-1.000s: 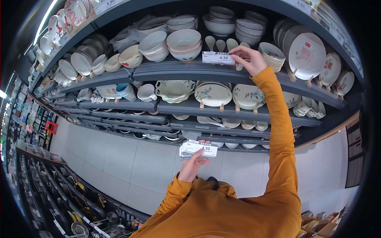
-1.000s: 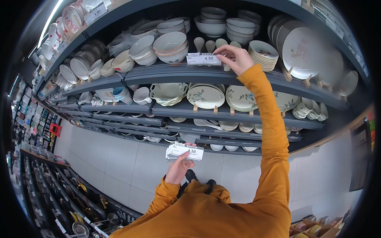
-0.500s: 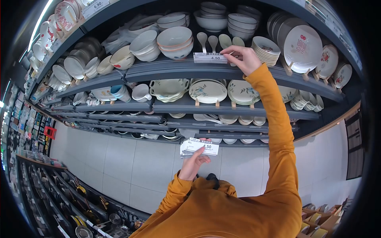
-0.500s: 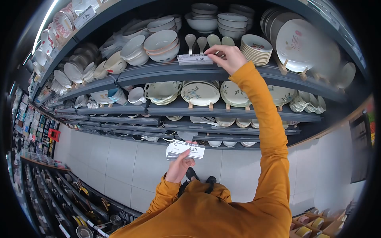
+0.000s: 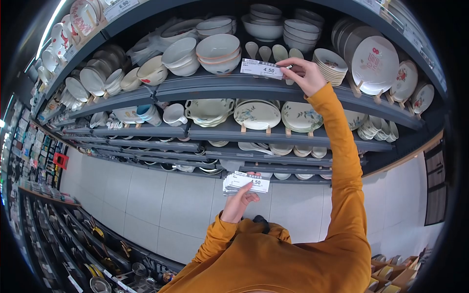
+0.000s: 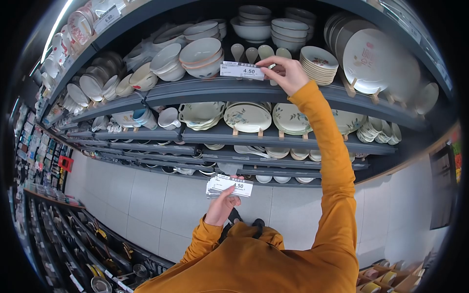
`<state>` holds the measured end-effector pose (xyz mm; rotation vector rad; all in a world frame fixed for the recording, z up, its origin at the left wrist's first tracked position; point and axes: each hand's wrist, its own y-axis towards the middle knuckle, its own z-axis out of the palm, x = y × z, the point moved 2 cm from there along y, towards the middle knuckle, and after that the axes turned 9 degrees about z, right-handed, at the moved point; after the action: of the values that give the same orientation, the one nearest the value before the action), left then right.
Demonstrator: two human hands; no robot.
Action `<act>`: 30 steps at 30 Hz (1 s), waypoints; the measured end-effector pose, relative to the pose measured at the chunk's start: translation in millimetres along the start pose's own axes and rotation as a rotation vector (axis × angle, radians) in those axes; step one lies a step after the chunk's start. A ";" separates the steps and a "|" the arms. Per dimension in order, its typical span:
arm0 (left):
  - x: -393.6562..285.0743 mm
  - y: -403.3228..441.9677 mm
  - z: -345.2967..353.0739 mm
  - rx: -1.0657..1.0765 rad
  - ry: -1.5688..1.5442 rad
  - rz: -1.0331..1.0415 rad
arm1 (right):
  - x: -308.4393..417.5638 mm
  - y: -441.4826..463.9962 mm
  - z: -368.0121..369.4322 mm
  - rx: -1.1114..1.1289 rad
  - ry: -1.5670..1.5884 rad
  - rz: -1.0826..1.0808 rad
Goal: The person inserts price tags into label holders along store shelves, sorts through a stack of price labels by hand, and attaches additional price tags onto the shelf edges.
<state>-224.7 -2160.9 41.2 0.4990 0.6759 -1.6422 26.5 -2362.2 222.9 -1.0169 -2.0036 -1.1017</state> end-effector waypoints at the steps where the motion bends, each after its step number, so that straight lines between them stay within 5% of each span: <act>1: -0.4 0.1 0.5 -0.002 0.001 -0.001 | 1.0 -0.7 -1.0 -0.001 -0.044 -0.018; 23: -8.8 1.6 17.9 0.045 0.224 0.029 | 18.3 -20.4 8.4 -0.074 -0.586 -0.221; 30: -28.8 4.1 29.7 -0.025 0.264 0.226 | 47.2 -79.8 37.8 -0.302 -0.313 -0.312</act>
<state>-214.2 -2160.3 81.3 0.7553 0.8023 -1.3668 -71.0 -2341.9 212.2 -1.1066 -2.3522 -1.5258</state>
